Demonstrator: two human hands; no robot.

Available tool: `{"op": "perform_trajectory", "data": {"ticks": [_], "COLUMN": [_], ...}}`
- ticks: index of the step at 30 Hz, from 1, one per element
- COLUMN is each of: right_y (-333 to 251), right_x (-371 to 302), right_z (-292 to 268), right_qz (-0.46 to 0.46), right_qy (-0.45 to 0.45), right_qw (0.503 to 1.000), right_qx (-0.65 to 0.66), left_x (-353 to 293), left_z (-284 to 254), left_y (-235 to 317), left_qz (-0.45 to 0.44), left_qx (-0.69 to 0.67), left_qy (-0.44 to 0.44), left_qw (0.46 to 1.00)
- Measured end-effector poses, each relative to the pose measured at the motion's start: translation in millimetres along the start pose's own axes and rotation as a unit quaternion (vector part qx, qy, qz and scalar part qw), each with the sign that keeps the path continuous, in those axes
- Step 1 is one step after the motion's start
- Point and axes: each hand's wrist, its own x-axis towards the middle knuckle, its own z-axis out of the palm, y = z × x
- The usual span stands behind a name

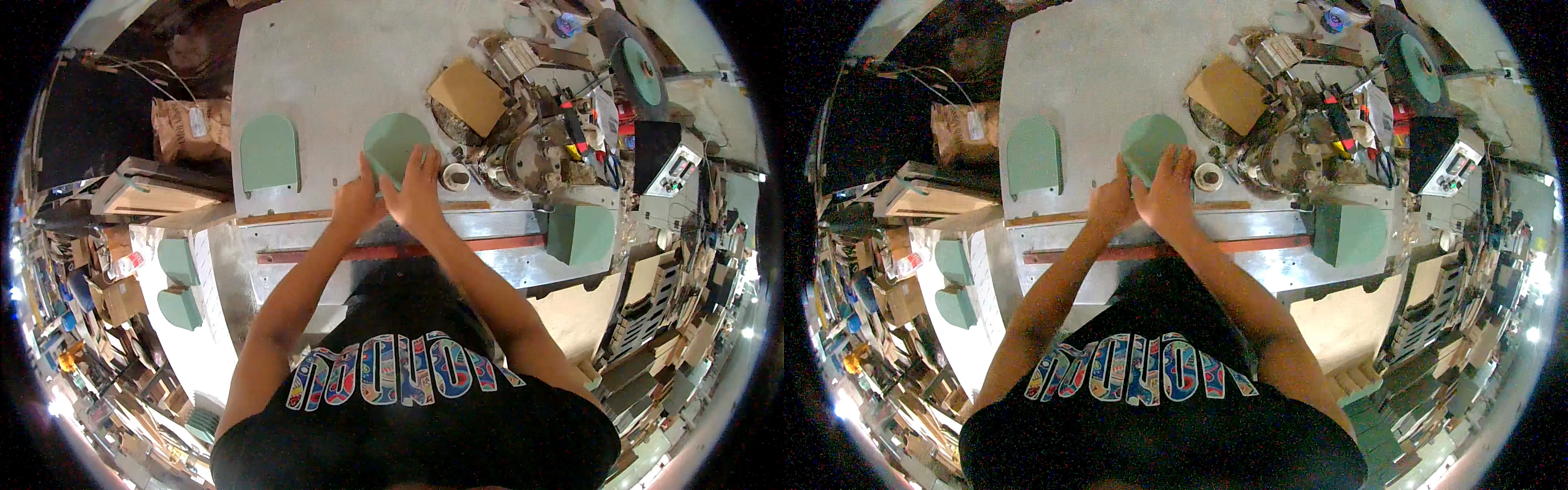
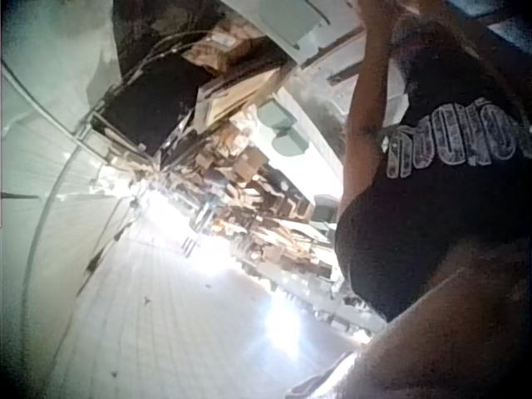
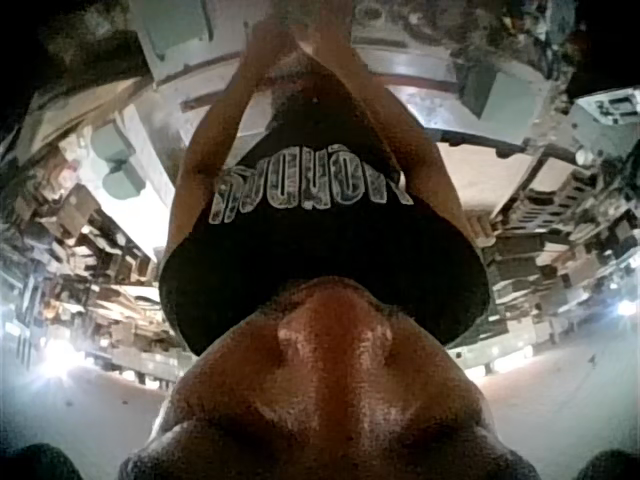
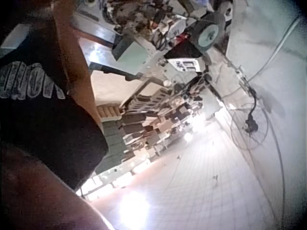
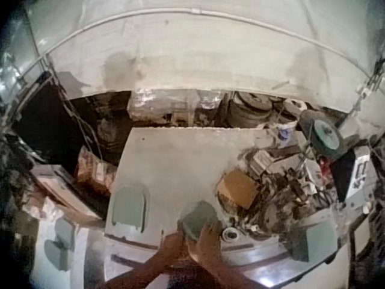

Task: The person applies edge banding to curved wood panels, using a specialized machine to glue and press the material onto the edges and trimming excess by hand.

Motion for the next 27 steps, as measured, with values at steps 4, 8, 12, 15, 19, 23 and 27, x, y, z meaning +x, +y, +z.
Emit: {"op": "perform_trajectory", "data": {"ticks": [4,8,12,15,19,23,27], "right_y": [11,-9,-8,-13,28,-86,-123], "right_x": [42,76,131,145,130,65,19], "right_z": [20,24,12,-23,-55,-137,-175], "right_qz": [0.135,0.199,0.211,0.217,0.065,0.13,0.116], "right_qy": [-0.046,-0.096,-0.158,-0.249,-0.31,-0.32,-0.266], "right_qw": [0.989,0.973,0.962,0.916,0.85,0.785,0.791], "right_qx": [-0.039,-0.059,0.065,0.229,0.421,0.514,0.538], "left_x": [3,10,4,-28,-80,-120,-178], "left_z": [20,24,12,-23,-74,-80,-120], "left_y": [-4,4,5,-10,1,11,75], "left_qz": [-0.027,-0.096,-0.137,-0.111,-0.04,0.024,0.008], "left_qx": [-0.037,-0.081,-0.254,-0.388,-0.475,-0.516,-0.716], "left_qy": [0.053,0.058,0.214,0.24,0.256,0.317,0.224], "left_qw": [0.998,0.99,0.933,0.883,0.841,0.795,0.662]}}
